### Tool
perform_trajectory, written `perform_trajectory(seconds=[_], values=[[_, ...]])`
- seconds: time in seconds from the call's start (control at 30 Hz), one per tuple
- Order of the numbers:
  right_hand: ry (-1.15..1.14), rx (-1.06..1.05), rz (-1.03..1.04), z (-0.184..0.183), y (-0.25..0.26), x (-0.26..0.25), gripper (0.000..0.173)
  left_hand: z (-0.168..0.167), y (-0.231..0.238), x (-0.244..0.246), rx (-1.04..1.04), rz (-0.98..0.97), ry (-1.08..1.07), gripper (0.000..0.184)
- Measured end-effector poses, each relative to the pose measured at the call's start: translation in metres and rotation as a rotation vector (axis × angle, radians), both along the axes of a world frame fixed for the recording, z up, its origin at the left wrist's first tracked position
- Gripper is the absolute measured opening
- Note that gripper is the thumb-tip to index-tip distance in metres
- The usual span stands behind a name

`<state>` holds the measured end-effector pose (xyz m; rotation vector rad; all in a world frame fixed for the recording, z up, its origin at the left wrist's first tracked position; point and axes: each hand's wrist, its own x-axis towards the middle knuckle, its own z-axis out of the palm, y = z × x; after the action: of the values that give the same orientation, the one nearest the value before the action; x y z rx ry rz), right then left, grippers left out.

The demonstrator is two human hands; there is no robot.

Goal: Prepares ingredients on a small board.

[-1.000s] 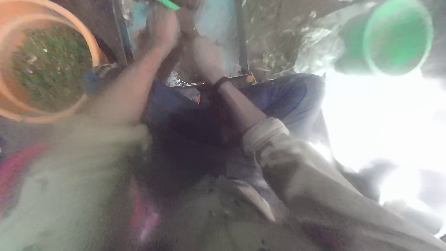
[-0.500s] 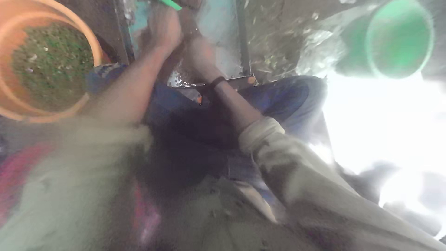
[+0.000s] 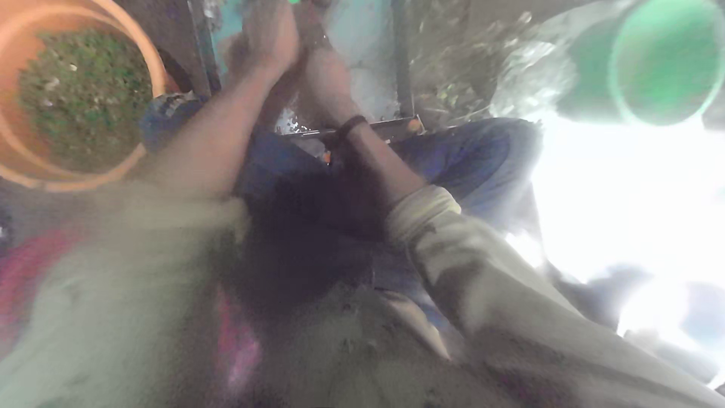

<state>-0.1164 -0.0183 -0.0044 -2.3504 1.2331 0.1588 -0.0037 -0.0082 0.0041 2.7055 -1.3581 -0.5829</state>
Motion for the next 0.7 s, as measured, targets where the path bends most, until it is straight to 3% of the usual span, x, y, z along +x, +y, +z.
perform_trajectory(seconds=[0.37,0.57,0.7], values=[[0.018,-0.068,0.082,-0.019,0.027,-0.036,0.026,0.009,0.005,-0.007,0.015,0.017,0.0,0.032],[0.184,0.067,0.038,-0.009,0.027,-0.086,0.024,-0.012,0.007,0.0,-0.063,-0.09,-0.029,0.021],[0.056,0.052,-0.033,-0.002,0.015,-0.082,0.044,-0.003,0.006,-0.001,-0.026,-0.08,-0.015,0.022]])
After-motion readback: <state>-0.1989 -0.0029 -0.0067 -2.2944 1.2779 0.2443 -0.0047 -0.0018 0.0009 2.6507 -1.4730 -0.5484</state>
